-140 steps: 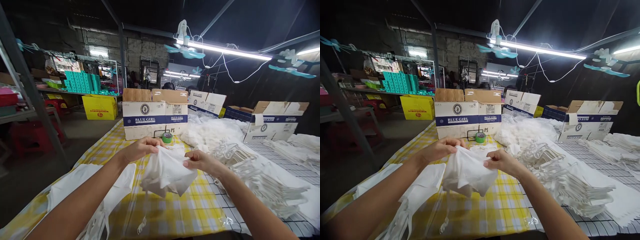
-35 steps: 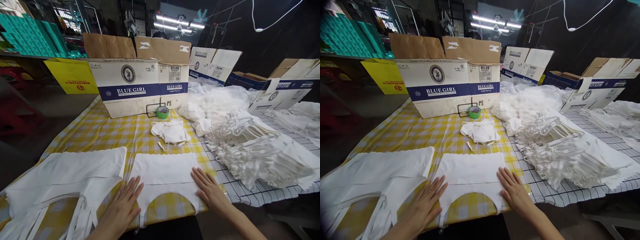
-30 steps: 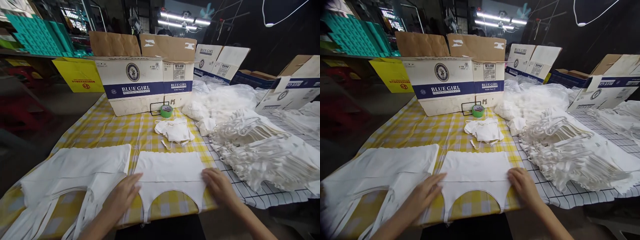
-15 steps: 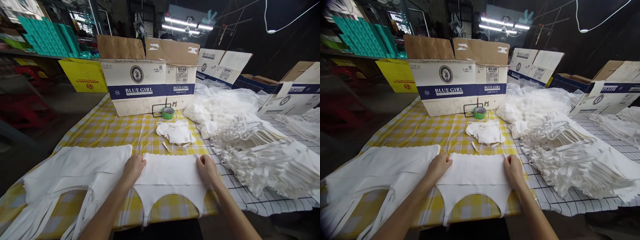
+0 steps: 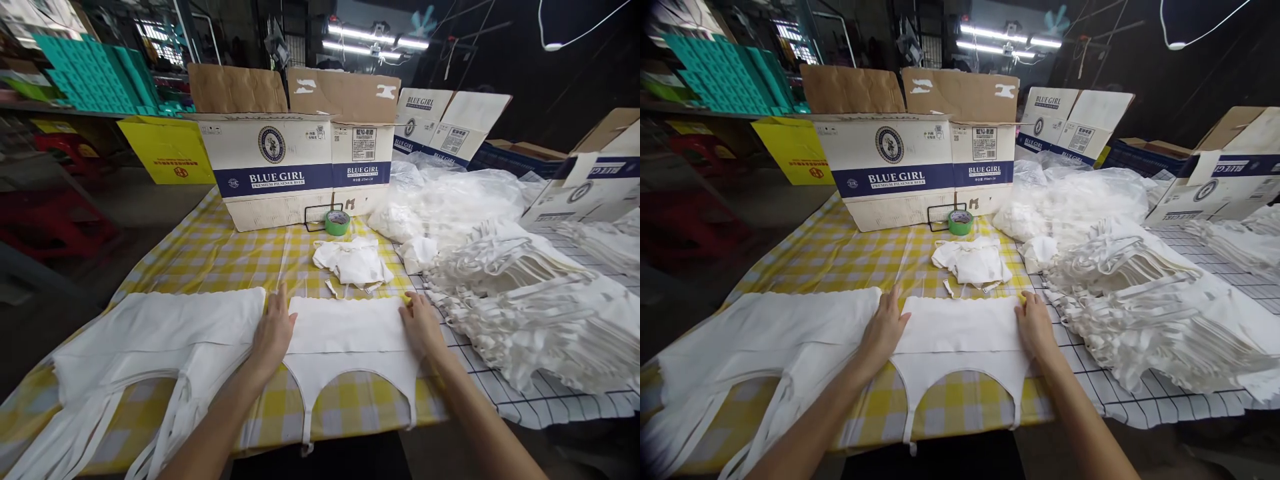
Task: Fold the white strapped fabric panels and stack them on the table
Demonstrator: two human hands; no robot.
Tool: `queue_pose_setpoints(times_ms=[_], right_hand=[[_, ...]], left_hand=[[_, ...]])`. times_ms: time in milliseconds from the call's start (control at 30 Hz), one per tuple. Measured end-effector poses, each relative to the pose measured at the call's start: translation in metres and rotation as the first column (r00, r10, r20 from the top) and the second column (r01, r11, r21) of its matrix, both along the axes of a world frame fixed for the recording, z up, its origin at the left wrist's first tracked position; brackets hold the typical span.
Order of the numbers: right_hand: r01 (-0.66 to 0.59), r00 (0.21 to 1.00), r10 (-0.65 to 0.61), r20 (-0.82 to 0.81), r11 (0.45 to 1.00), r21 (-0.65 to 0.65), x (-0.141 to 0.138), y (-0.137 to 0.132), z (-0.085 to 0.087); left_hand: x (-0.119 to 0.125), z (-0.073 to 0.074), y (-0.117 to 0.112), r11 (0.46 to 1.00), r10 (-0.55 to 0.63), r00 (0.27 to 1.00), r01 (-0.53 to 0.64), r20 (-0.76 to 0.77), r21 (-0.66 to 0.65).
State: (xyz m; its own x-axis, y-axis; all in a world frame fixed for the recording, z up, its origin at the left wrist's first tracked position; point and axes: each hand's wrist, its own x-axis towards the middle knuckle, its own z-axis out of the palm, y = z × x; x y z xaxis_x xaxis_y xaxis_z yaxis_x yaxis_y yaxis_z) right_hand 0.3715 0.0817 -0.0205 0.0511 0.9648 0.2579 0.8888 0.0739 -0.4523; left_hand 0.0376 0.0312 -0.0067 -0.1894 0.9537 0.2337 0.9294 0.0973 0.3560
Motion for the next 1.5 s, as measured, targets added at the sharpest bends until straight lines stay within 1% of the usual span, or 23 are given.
queue_pose_setpoints(times_ms=[33,100,167,233,300,400,467,533,600,633,667,733,767,800,867,933,1033,1100,1133,1200,1300,1433,1500], right_hand=[[-0.004,0.997,0.0,0.077,0.999,0.044,-0.005,-0.003,-0.003],[-0.063,0.98,0.043,0.193,0.993,0.098,-0.014,-0.01,-0.01],[-0.175,0.949,0.158,0.272,0.984,0.039,-0.018,-0.018,-0.016],[-0.267,0.909,0.275,0.312,0.961,-0.07,-0.015,-0.024,-0.022],[-0.289,0.89,0.323,0.323,0.946,-0.149,-0.005,-0.028,-0.027],[-0.256,0.904,0.306,0.3,0.947,-0.193,0.014,-0.04,-0.025],[-0.227,0.941,0.262,0.216,0.958,-0.174,0.023,-0.058,-0.016],[-0.186,0.981,0.191,0.035,0.976,-0.114,0.028,-0.086,-0.003],[-0.147,0.973,0.124,-0.196,0.983,-0.106,0.028,-0.122,0.006],[-0.163,0.95,0.109,-0.294,0.972,-0.167,0.028,-0.14,0.008],[-0.224,0.923,0.115,-0.367,0.936,-0.271,0.027,-0.157,0.006],[-0.34,0.884,0.112,-0.454,0.821,-0.458,0.026,-0.184,-0.005],[-0.355,0.874,0.087,-0.479,0.787,-0.505,0.025,-0.193,-0.013],[-0.334,0.865,0.039,-0.501,0.789,-0.516,0.023,-0.199,-0.023],[-0.238,0.816,-0.097,-0.57,0.842,-0.484,0.016,-0.202,-0.04],[-0.225,0.691,-0.194,-0.696,0.857,-0.463,0.004,-0.199,-0.052],[-0.348,0.464,-0.234,-0.854,0.839,-0.418,-0.014,-0.198,-0.06],[-0.377,0.397,-0.227,-0.889,0.843,-0.383,-0.021,-0.204,-0.063],[-0.363,0.398,-0.219,-0.891,0.854,-0.372,-0.022,-0.208,-0.064],[-0.304,0.445,-0.196,-0.874,0.885,-0.354,-0.019,-0.219,-0.064],[-0.248,0.588,-0.162,-0.792,0.896,-0.367,-0.005,-0.239,-0.053],[-0.134,0.82,-0.124,-0.558,0.908,-0.398,0.017,-0.265,-0.027],[-0.07,0.868,-0.143,-0.476,0.913,-0.402,0.026,-0.276,-0.019]], left_hand=[[0.002,-0.004,-0.003,0.999,-0.012,0.998,0.014,-0.065,0.035],[0.004,-0.012,-0.012,0.99,-0.116,0.979,0.127,-0.17,0.054],[0.002,-0.018,-0.023,0.961,-0.272,0.936,0.276,-0.221,-0.013],[-0.003,-0.022,-0.031,0.927,-0.375,0.901,0.36,-0.221,-0.106],[-0.01,-0.024,-0.037,0.915,-0.397,0.894,0.371,-0.205,-0.157],[-0.018,-0.027,-0.044,0.919,-0.388,0.898,0.36,-0.206,-0.162],[-0.021,-0.03,-0.052,0.925,-0.377,0.899,0.353,-0.223,-0.138],[-0.022,-0.035,-0.062,0.93,-0.367,0.898,0.351,-0.243,-0.106],[-0.023,-0.04,-0.073,0.933,-0.36,0.896,0.354,-0.262,-0.07],[-0.023,-0.041,-0.076,0.933,-0.358,0.894,0.357,-0.269,-0.052],[-0.022,-0.042,-0.078,0.931,-0.361,0.892,0.364,-0.273,-0.041],[-0.016,-0.038,-0.076,0.922,-0.382,0.884,0.386,-0.269,-0.041],[-0.009,-0.033,-0.072,0.914,-0.402,0.878,0.403,-0.26,-0.051],[0.001,-0.028,-0.067,0.902,-0.429,0.869,0.428,-0.247,-0.061],[0.029,-0.016,-0.053,0.863,-0.504,0.838,0.499,-0.21,-0.082],[0.066,-0.005,-0.04,0.799,-0.601,0.783,0.594,-0.158,-0.097],[0.119,0.004,-0.025,0.69,-0.723,0.688,0.712,-0.072,-0.129],[0.144,0.003,-0.018,0.626,-0.773,0.634,0.758,-0.019,-0.18],[0.152,0.001,-0.016,0.601,-0.788,0.615,0.771,0.002,-0.209],[0.16,-0.005,-0.012,0.565,-0.806,0.591,0.784,0.029,-0.259],[0.161,-0.013,-0.009,0.547,-0.813,0.581,0.784,0.036,-0.293],[0.16,-0.018,-0.008,0.548,-0.813,0.582,0.777,0.023,-0.309],[0.161,-0.018,-0.008,0.549,-0.812,0.583,0.776,0.022,-0.311]])
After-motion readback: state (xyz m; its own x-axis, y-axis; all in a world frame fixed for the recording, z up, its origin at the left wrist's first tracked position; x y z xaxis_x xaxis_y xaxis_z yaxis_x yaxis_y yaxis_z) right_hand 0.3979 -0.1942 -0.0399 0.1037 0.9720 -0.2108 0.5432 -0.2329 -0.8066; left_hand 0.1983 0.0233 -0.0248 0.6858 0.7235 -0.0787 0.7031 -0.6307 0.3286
